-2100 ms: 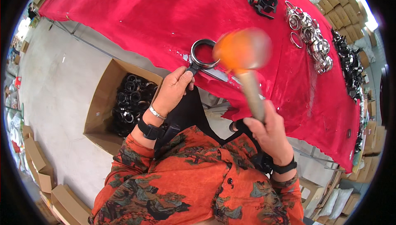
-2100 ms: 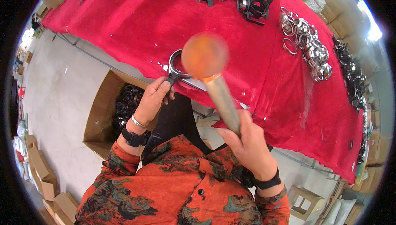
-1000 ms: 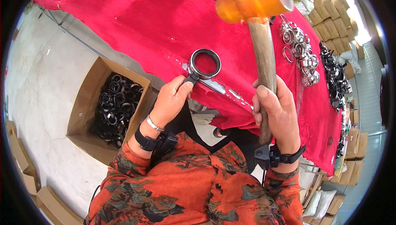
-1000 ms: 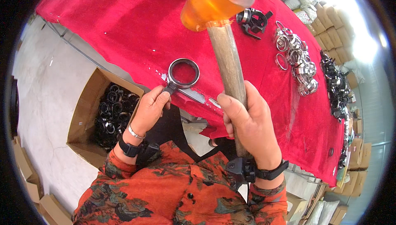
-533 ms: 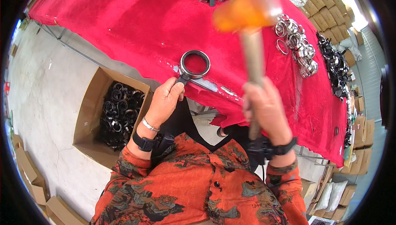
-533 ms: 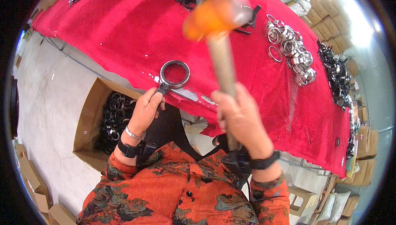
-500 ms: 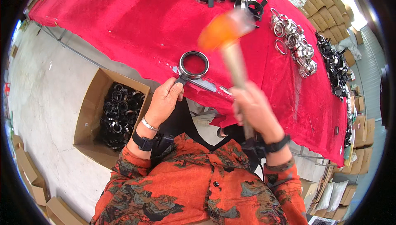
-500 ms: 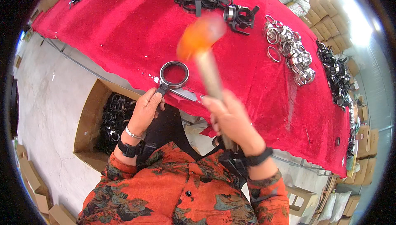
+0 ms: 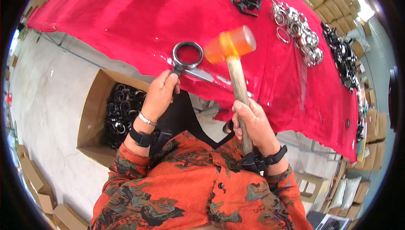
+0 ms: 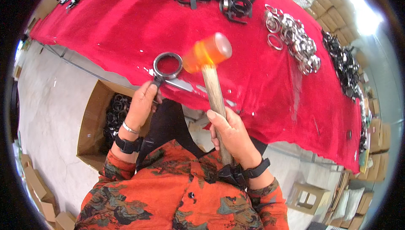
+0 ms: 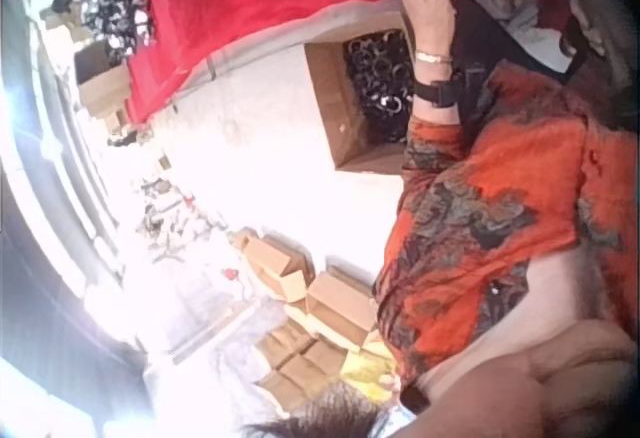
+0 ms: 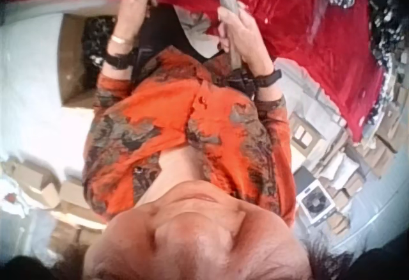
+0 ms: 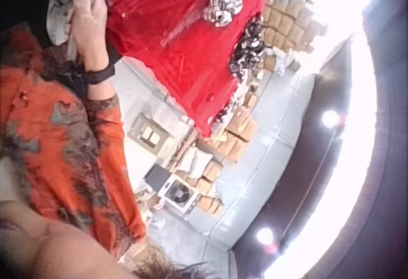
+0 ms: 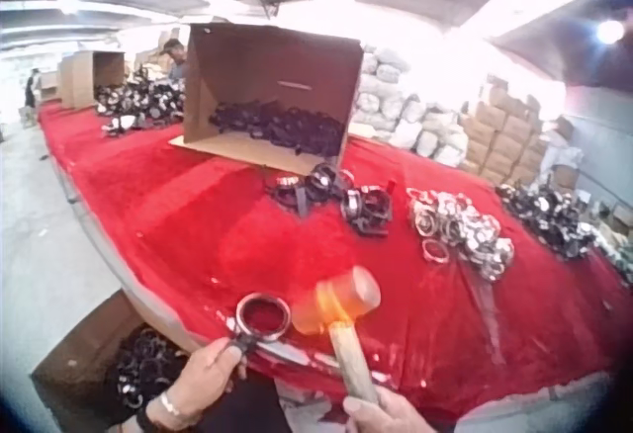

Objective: Assembling metal brackets by hammering rings onto them with a mallet.

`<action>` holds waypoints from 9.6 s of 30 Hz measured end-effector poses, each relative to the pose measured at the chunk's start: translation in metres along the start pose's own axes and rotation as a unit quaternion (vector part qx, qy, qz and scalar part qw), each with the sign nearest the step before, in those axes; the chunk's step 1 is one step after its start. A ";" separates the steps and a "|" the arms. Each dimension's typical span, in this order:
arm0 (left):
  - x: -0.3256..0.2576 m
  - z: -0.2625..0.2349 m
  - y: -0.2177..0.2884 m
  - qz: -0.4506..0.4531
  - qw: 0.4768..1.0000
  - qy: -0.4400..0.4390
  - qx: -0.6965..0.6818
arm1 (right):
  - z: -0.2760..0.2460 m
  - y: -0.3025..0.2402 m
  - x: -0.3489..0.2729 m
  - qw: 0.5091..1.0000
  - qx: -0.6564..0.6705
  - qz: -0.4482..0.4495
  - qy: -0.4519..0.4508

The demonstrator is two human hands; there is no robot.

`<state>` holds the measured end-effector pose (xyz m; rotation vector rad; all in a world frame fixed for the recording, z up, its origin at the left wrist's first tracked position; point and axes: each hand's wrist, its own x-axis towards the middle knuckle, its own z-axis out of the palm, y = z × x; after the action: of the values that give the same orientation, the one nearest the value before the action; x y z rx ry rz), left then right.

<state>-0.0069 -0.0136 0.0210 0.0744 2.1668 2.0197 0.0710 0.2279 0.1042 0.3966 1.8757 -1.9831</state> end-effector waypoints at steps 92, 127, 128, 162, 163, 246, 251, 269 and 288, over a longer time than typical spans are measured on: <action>-0.007 0.006 0.002 -0.008 1.000 0.003 0.013 | 0.001 0.009 -0.003 0.995 -0.079 -0.054 0.025; -0.016 -0.003 0.005 0.422 0.832 0.166 0.319 | -0.031 0.041 -0.020 0.996 -0.002 -0.053 0.076; -0.017 -0.002 0.006 0.425 0.829 0.168 0.324 | -0.033 0.046 -0.020 0.995 -0.001 -0.056 0.078; 0.302 0.103 0.166 0.446 0.721 0.030 0.529 | -0.110 0.085 0.016 0.964 0.087 0.043 -0.248; 0.322 0.116 0.174 0.421 0.706 0.050 0.566 | -0.111 0.079 0.015 0.964 0.076 0.030 -0.251; 0.270 -0.053 0.142 0.024 0.981 -0.100 0.167 | -0.097 0.093 0.031 0.971 0.023 -0.025 -0.237; 0.213 -0.061 0.159 0.127 0.984 -0.068 0.102 | -0.080 0.085 0.018 0.982 0.055 -0.056 -0.175; 0.005 -0.007 0.004 -0.012 0.979 -0.198 -0.052 | -0.037 0.047 -0.024 0.992 -0.080 -0.097 0.015; -0.003 0.010 -0.017 0.058 0.995 -0.012 -0.080 | -0.017 0.023 -0.028 0.927 -0.334 -0.162 0.063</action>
<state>-0.0014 -0.0058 0.0038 0.2064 2.0236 2.2358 0.1058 0.2458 0.0953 0.0110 2.6788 -1.3652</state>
